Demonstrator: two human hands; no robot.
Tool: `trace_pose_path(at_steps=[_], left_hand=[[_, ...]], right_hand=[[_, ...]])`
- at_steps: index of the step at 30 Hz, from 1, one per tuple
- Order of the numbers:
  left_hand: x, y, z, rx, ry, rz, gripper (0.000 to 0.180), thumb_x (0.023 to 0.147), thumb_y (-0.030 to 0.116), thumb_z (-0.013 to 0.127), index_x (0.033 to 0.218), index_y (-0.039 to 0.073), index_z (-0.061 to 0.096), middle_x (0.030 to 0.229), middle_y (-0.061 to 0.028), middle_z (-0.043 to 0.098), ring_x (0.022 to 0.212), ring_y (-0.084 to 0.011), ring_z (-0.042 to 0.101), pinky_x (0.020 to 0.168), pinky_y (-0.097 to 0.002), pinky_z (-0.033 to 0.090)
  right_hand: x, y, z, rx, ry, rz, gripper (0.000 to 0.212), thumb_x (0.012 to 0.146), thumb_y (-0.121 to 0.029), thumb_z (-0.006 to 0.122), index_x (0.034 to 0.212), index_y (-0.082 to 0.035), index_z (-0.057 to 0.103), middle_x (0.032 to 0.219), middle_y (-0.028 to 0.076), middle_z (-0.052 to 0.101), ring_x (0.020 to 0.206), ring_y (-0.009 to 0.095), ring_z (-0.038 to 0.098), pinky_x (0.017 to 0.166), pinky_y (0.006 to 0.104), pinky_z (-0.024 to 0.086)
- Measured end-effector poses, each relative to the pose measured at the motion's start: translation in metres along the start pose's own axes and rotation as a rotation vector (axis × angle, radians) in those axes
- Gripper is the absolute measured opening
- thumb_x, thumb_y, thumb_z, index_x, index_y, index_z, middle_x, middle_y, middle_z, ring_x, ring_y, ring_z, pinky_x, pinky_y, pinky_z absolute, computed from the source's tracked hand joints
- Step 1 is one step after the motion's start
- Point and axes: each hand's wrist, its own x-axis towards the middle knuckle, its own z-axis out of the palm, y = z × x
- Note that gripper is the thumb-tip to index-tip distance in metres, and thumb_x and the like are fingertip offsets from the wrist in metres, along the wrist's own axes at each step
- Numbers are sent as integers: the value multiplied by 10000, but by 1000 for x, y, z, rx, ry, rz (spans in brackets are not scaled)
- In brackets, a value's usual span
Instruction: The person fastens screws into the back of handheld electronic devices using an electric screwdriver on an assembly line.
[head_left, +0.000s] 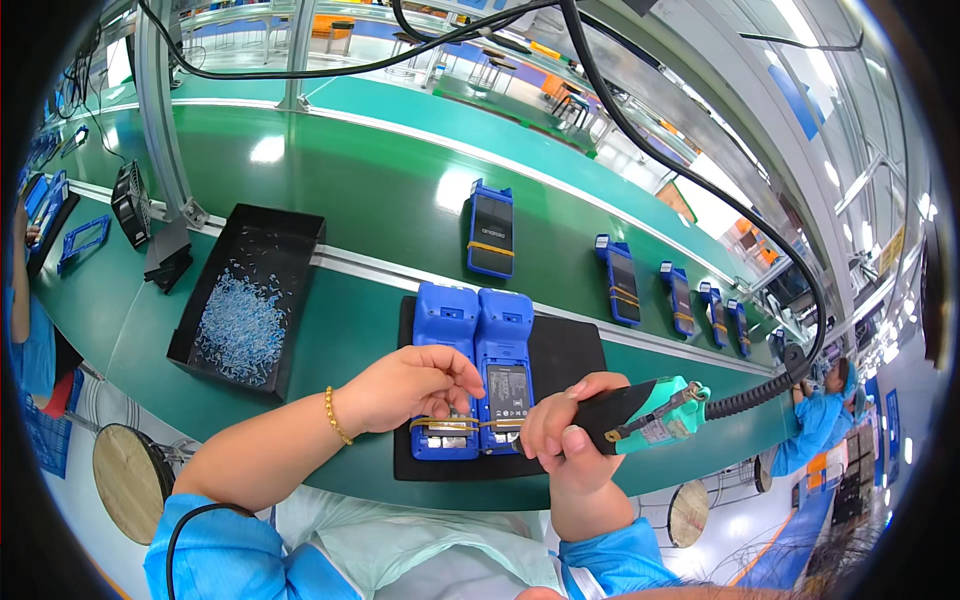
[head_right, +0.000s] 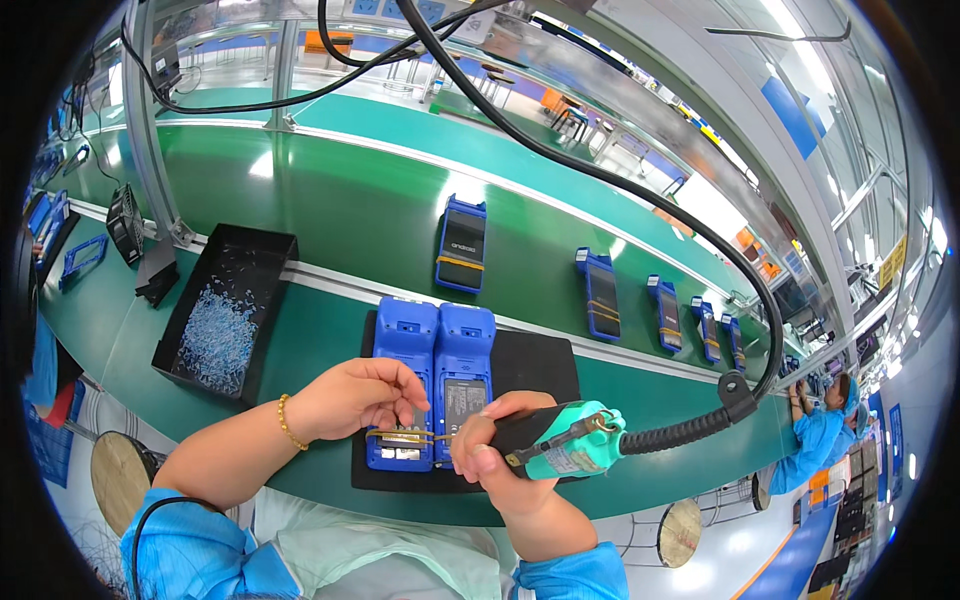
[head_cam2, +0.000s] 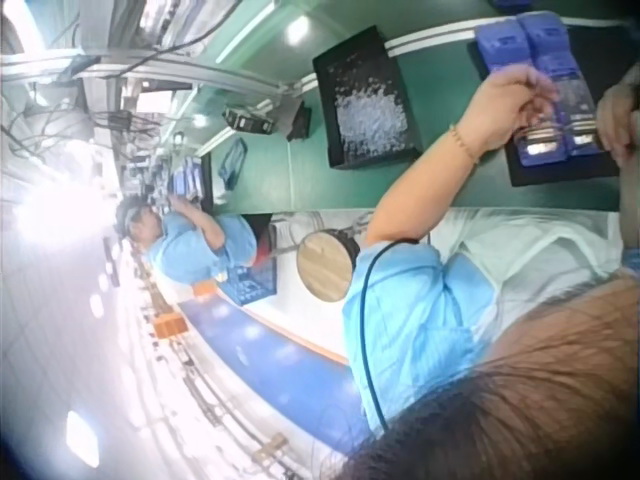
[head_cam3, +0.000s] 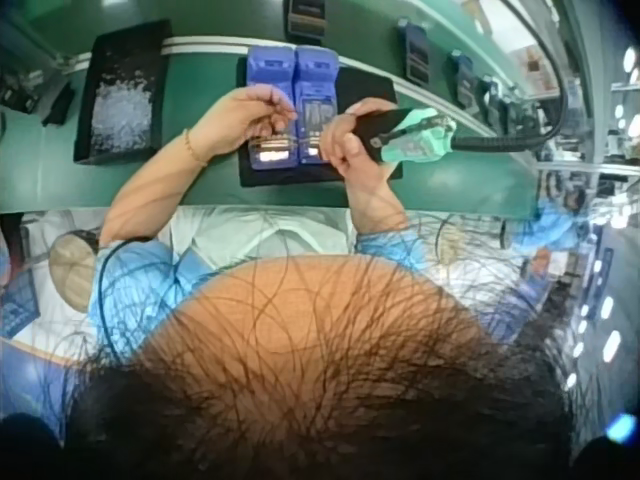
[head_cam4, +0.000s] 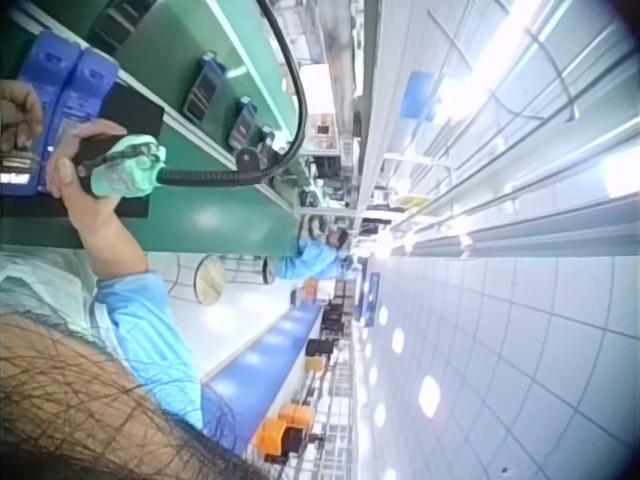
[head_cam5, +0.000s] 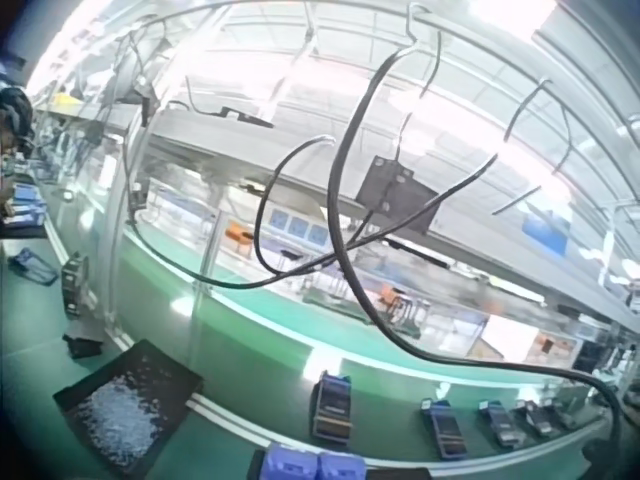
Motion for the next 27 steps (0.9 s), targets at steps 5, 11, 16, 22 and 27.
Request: trace_pose_path(at_steps=[5,11,16,22,27], left_hand=[[1,-6,0,-132,2,-24,239,892,-55,386,1018,-21,586,1001,-98,614,814,-107,597,668,-222,487],[4,-11,0,-173,0,-19,218,884,-48,395,971,-16,593,921,-81,600,727,-95,544,609,-222,453],[3,-17,1,-176,-28,-44,191,897,-16,420,953,-1,601,861,-47,582,683,-69,487,570,-205,401],[2,-14,6,-132,7,-89,171,922,1,432,973,-10,596,834,-29,555,674,-73,463,562,-208,368],[2,-16,7,-114,-29,-96,183,932,17,436,1005,-20,599,829,-20,543,672,-66,459,567,-205,367]], right_hand=[[-1,1,1,-3,-12,31,371,877,-34,622,1147,-19,369,624,70,503,515,152,497,480,310,449],[1,3,-2,12,-71,22,379,864,-4,622,1151,-30,377,654,77,516,537,157,509,498,312,455],[-2,2,1,-16,-69,75,377,837,31,637,1112,-49,393,689,70,522,566,155,521,508,310,455],[3,3,11,-71,-23,49,316,863,-89,666,1023,-38,398,579,52,483,439,129,455,406,295,425],[2,0,12,-66,-14,31,315,861,-86,665,1025,-41,399,587,47,486,438,130,460,408,298,434]])
